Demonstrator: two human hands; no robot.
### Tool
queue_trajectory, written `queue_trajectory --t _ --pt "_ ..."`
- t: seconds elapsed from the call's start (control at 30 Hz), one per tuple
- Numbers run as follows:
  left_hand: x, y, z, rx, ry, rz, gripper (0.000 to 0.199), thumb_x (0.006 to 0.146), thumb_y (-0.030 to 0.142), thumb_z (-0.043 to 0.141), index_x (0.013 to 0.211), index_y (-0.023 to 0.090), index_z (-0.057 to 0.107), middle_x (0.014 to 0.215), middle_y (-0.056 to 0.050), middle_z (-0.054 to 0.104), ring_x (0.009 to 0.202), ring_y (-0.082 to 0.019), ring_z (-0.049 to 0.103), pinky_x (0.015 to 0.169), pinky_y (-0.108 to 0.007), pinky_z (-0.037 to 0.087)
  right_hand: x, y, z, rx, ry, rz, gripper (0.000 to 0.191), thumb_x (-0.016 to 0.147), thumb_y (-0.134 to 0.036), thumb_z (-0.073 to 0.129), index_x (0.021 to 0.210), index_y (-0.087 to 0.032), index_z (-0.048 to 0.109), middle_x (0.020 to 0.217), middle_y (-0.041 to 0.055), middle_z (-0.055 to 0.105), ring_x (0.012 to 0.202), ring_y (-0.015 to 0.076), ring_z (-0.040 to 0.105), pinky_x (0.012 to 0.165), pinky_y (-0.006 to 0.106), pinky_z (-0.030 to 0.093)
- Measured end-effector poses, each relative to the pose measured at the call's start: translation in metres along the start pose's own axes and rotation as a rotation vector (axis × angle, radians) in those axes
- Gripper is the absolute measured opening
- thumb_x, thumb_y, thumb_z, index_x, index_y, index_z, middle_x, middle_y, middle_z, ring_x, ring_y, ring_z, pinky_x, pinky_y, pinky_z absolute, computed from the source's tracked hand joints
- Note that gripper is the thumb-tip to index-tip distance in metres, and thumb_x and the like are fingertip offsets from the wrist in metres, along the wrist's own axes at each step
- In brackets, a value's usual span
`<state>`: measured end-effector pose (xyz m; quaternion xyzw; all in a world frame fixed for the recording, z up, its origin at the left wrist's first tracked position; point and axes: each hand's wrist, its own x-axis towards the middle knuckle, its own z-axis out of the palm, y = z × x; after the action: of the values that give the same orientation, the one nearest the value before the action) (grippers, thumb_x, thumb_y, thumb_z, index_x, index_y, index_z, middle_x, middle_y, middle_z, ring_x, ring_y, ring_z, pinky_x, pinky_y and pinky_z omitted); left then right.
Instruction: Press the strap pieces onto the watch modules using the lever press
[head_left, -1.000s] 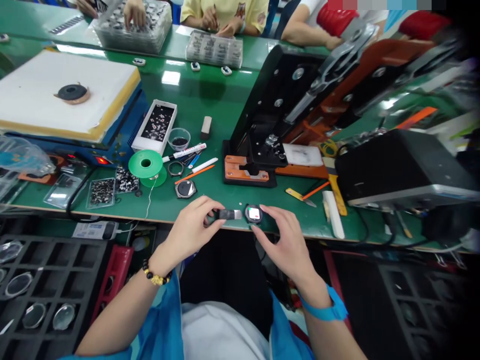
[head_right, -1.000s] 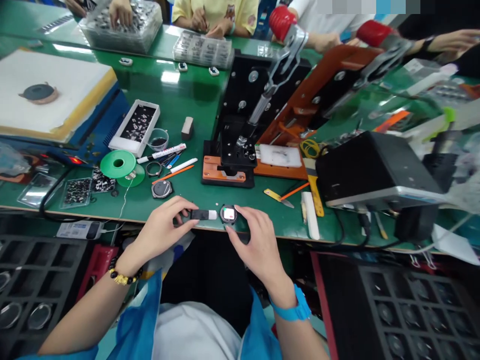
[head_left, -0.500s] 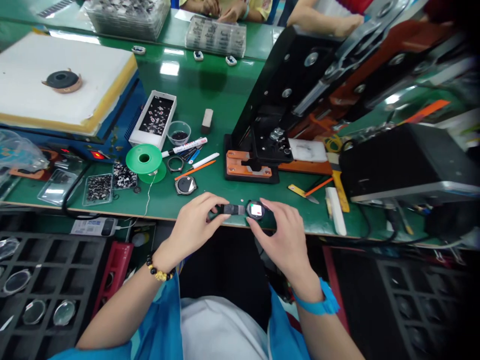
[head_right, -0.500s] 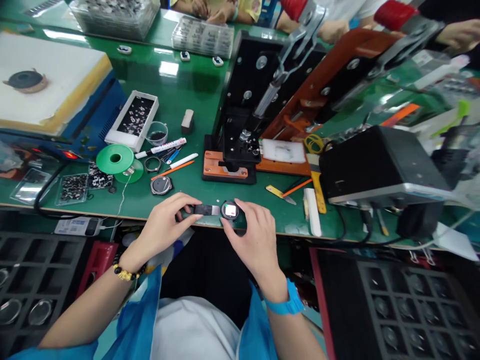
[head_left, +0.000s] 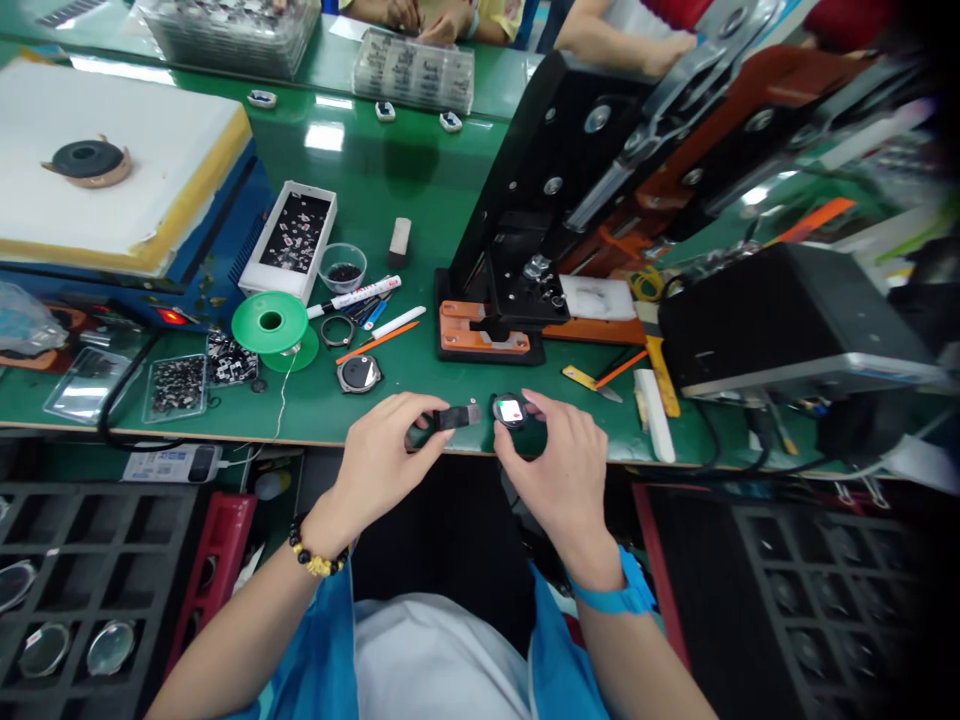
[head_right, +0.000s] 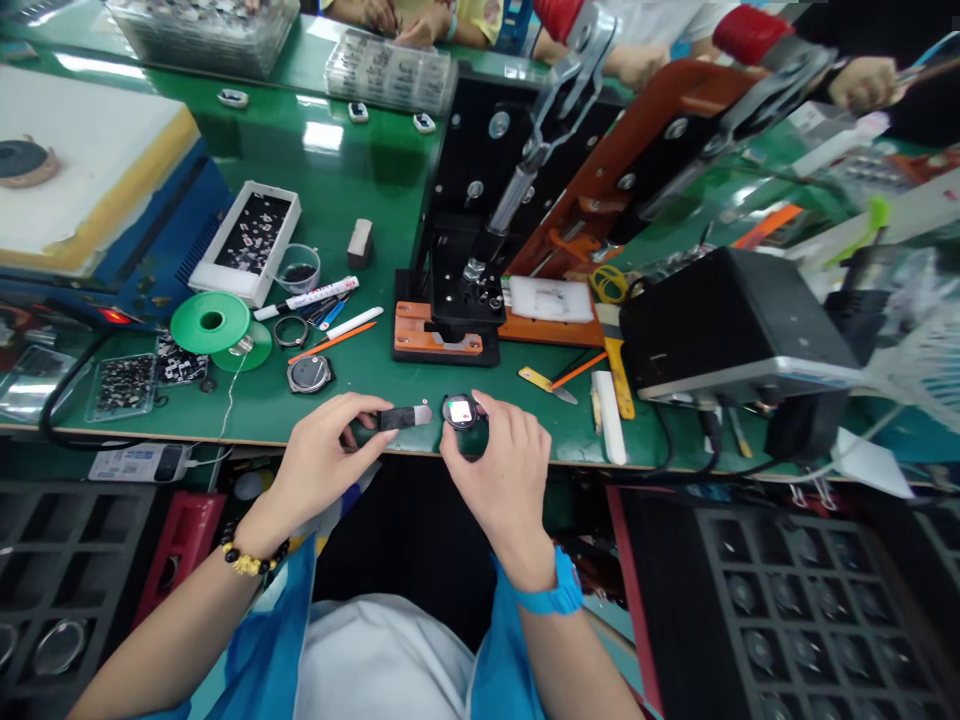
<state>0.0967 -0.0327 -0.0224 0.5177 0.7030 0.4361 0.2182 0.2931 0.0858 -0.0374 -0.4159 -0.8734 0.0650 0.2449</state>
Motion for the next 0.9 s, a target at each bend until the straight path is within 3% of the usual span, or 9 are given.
queue_trajectory --t 0.17,0.37,0.73,0.9 --pt "0.000 0.006 0.009 -0.083 0.049 -0.033 0.020 0.096 0.019 0.072 0.114 0.025 0.069 0.102 0.002 0.070 0.088 -0.014 0.065 0.068 -0.025 0.048 0.002 0.005 -0.001 0.071 0.017 0.047 0.036 0.101 -0.042 0.058 0.128 -0.018 0.063 0.107 0.0066 0.071 0.098 0.0271 0.065 0.093 0.043 0.039" --pt "0.000 0.017 0.020 -0.174 0.089 -0.102 0.019 0.093 0.019 0.073 0.111 0.026 0.069 0.096 0.004 0.069 0.081 -0.013 0.064 0.066 -0.024 0.049 0.001 0.009 0.002 0.088 0.049 0.040 0.033 0.103 -0.044 0.055 0.122 -0.018 0.066 0.108 0.0049 0.071 0.097 0.0251 0.064 0.090 0.039 0.039" --pt "0.000 0.017 0.022 -0.140 0.101 -0.108 0.020 0.092 0.020 0.074 0.110 0.028 0.068 0.094 0.006 0.068 0.082 -0.012 0.064 0.072 -0.024 0.049 0.000 0.011 0.003 0.121 0.037 0.054 0.035 0.105 -0.046 0.053 0.123 -0.018 0.066 0.109 0.0036 0.070 0.097 0.0237 0.063 0.091 0.037 0.038" --pt "0.001 0.016 0.022 -0.156 0.096 -0.129 0.020 0.092 0.022 0.075 0.110 0.029 0.068 0.091 0.007 0.067 0.075 -0.010 0.061 0.067 -0.023 0.048 -0.001 0.011 0.004 0.114 0.032 0.043 0.037 0.106 -0.049 0.052 0.122 -0.018 0.066 0.111 0.0031 0.070 0.099 0.0239 0.063 0.091 0.038 0.038"
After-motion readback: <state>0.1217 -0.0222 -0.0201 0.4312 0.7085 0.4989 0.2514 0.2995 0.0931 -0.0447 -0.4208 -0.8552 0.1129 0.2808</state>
